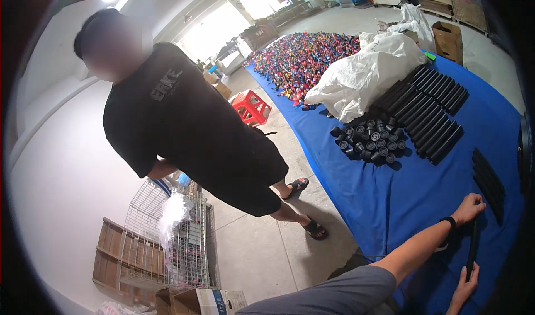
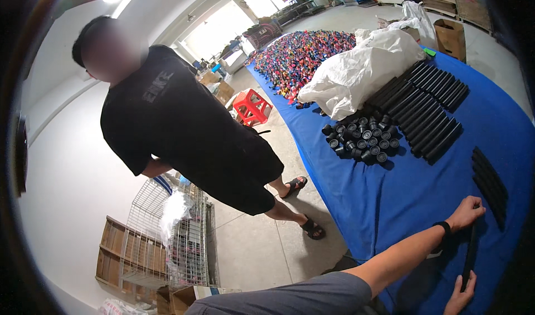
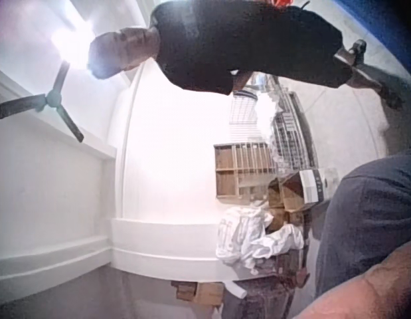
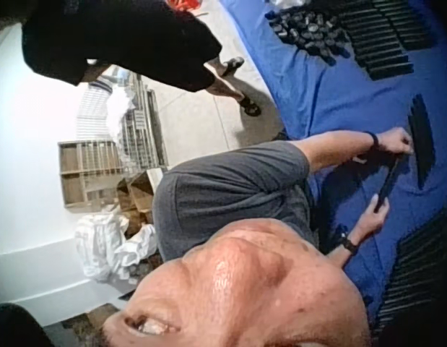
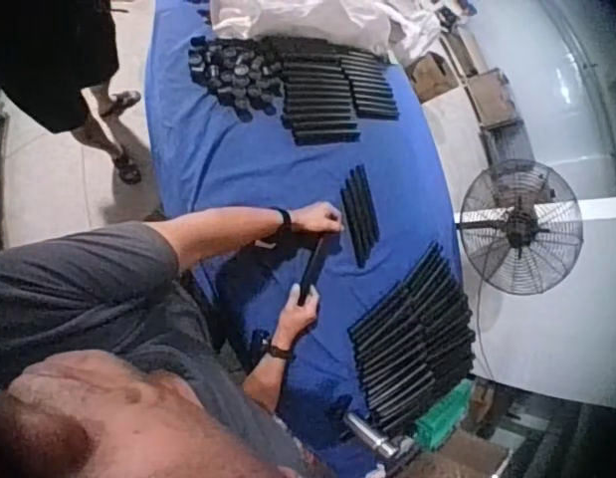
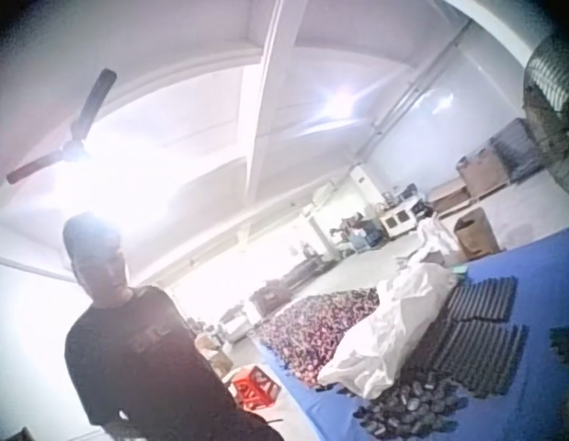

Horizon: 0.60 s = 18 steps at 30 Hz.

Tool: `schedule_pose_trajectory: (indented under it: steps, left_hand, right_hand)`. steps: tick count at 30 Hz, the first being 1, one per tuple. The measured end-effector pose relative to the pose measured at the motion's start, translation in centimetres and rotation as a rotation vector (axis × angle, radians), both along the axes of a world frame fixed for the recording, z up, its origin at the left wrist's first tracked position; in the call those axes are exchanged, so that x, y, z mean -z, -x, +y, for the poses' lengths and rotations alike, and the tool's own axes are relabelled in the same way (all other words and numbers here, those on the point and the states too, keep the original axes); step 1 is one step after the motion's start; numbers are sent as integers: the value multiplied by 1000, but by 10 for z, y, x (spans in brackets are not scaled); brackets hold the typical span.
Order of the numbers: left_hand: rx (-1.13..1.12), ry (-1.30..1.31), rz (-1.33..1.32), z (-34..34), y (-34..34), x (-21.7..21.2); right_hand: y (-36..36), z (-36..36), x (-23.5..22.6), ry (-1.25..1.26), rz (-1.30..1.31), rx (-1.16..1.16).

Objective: The person repeatedly picks up a black cylindrical pole and a small circular cap from a blue table. They insert the cap into the end of the pole and place the assembled unit onto a growing stack of similar items. The process is repeated multiple times throughout the clip.

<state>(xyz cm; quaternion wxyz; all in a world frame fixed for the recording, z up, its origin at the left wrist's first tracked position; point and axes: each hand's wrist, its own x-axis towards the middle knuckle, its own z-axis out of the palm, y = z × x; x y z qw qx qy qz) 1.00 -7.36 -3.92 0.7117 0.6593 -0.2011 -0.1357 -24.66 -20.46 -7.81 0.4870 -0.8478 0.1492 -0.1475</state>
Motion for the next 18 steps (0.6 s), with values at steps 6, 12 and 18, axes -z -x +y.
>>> schedule_pose_trajectory:
  steps: [6,12,18]
  left_hand:
    - [-40,7,-20,0,0,5]
    - [-38,-7,17,0,-3,5]
    - [-35,-8,6,-2,-1,8]
  right_hand:
    - [-1,11,-8,40,-46,15]
    - [-1,14,-20,126,40,57]
    - [-2,12,-12,39,-19,11]
